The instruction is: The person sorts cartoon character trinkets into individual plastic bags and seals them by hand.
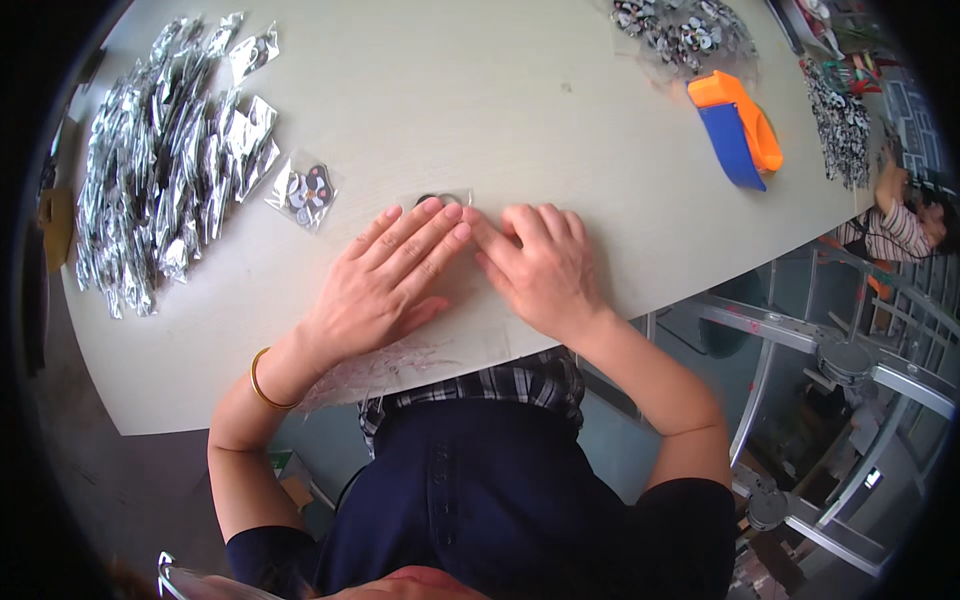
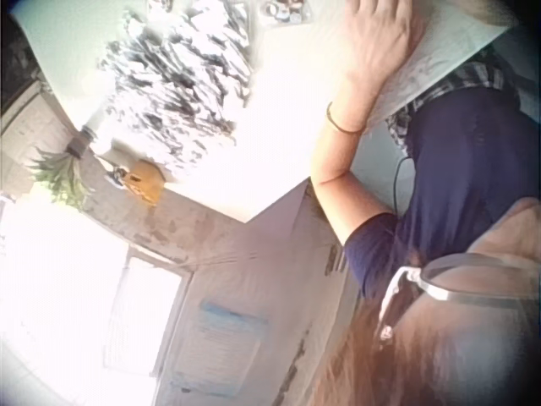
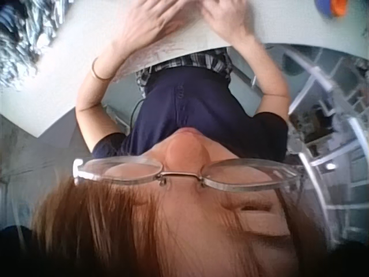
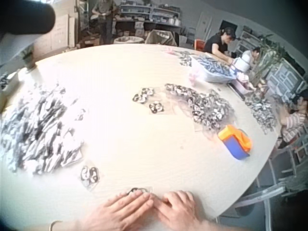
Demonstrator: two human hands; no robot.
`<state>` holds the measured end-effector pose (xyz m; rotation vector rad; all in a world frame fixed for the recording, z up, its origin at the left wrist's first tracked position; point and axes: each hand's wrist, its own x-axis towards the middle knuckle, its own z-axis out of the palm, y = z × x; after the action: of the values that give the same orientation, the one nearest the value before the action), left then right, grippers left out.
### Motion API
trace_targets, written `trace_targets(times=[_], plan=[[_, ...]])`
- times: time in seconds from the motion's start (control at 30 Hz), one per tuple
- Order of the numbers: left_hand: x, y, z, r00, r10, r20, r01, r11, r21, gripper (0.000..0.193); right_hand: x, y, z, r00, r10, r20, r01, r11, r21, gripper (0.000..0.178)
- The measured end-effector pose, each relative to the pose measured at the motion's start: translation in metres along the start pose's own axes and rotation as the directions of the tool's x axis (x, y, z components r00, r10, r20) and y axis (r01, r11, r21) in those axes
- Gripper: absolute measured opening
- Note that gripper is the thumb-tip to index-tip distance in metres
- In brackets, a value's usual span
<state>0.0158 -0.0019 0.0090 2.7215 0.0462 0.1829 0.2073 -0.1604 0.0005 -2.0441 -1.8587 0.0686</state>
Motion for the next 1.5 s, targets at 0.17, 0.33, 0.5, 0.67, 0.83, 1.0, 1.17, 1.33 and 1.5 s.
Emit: trace_targets(times=[0.17,0.33,0.5,0.67,0.83,1.0,1.17,1.33,1.5], plan=[[0.011,-0.012,0.014,0.999,-0.039,0.022,0.038,0.998,0.045,0.080,0.026,0.031,0.004,0.992,0.091,-0.092,-0.051,0.928,0.369,0.009],[0.000,-0.067,-0.020,0.960,-0.277,-0.051,0.277,0.897,0.345,0.072,0.119,0.086,0.010,0.964,-0.051,-0.260,0.068,0.996,0.055,0.037],[-0.004,-0.128,-0.045,0.909,-0.361,-0.209,0.416,0.826,0.381,0.062,0.247,0.158,0.040,0.953,-0.084,-0.292,0.038,0.986,-0.162,0.052],[0.004,-0.143,-0.045,0.917,-0.321,-0.238,0.391,0.846,0.362,0.060,0.276,0.183,0.056,0.984,0.155,-0.093,-0.163,0.982,-0.093,0.056],[0.004,-0.122,-0.027,0.901,-0.179,-0.395,0.330,0.875,0.354,0.060,0.206,0.080,0.073,0.967,0.208,-0.150,-0.224,0.970,-0.093,0.060],[0.040,-0.062,0.002,0.924,-0.259,-0.281,0.297,0.949,0.103,0.065,0.110,0.008,0.048,0.994,0.103,-0.041,-0.104,0.994,-0.037,0.061],[0.029,-0.053,0.000,0.950,-0.230,-0.211,0.266,0.950,0.161,0.068,0.051,0.035,-0.005,1.000,-0.006,-0.007,0.006,0.997,0.074,0.060],[0.019,-0.036,-0.001,0.952,-0.123,-0.279,0.140,0.989,0.043,0.063,0.048,0.043,-0.004,0.983,-0.181,-0.029,0.182,0.983,0.028,0.062],[-0.009,-0.016,0.006,0.988,0.027,-0.154,-0.012,0.995,0.096,0.040,0.043,0.036,-0.006,0.969,-0.248,-0.013,0.248,0.969,0.017,0.052]])
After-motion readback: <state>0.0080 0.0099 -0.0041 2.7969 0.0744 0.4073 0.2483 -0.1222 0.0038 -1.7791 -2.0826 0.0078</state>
